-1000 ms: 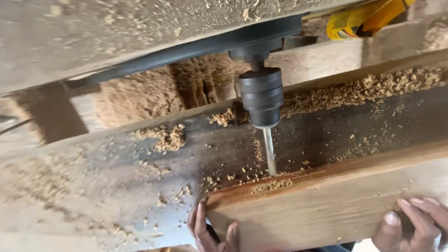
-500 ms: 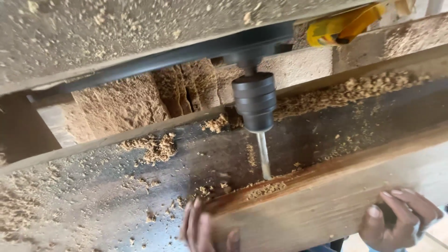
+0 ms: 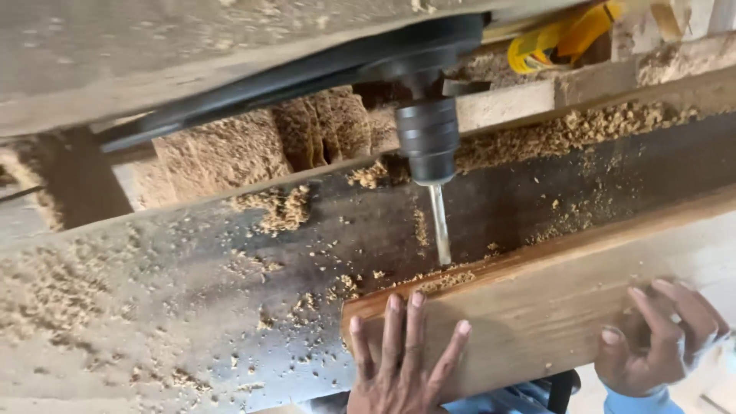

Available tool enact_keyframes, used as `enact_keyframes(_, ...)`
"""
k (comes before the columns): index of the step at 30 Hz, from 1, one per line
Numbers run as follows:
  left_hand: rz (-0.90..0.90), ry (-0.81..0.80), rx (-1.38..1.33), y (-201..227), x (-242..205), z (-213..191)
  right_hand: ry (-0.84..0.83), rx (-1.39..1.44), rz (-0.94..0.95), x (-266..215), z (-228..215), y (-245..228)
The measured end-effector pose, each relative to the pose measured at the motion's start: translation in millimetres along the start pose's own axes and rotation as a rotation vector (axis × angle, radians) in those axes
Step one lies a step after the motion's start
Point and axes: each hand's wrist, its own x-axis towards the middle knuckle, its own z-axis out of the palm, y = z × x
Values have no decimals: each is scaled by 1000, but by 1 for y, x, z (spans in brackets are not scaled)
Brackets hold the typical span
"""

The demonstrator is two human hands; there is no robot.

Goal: Use a vertical mortising machine to drill slots into a wooden board.

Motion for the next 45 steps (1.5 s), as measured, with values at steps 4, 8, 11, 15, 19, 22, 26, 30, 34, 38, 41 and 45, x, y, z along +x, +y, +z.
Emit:
enact_keyframes(4,67,80,111,-7,-3,8,38,24,-2,6,0,-7)
enact_keyframes(8,61,146,2,-10,-3,11,10,45,-38,12,2,-9)
enact_keyframes(11,27,197,31,-4,-4,26,26,31,28,5,8,-7)
enact_keyframes(15,-62,251,-5,-4,-10,45,6,31,63,5,12,-11)
enact_keyframes(19,-113,322,10,-8,-24,56,4,66,18,-3,18,-10)
enact_keyframes(22,-97,255,52,-14,-33,60,-1,59,57,15,15,-39)
enact_keyframes(26,-68,266,106,-20,-35,67,-147,64,-1,12,7,-29)
enact_keyframes(30,-99,233,67,-18,-33,65,-126,36,101,16,15,-34)
enact_keyframes(34,-35,185,121,-31,-36,67,-135,49,222,24,12,-52)
enact_keyframes(38,-59,181,96,-28,-39,55,-144,29,228,6,12,-40)
enact_keyframes(41,-49,194,34,-41,-24,38,18,44,93,10,26,-40)
enact_keyframes(45,-57,194,18,-68,-85,99,-30,46,117,12,24,-38)
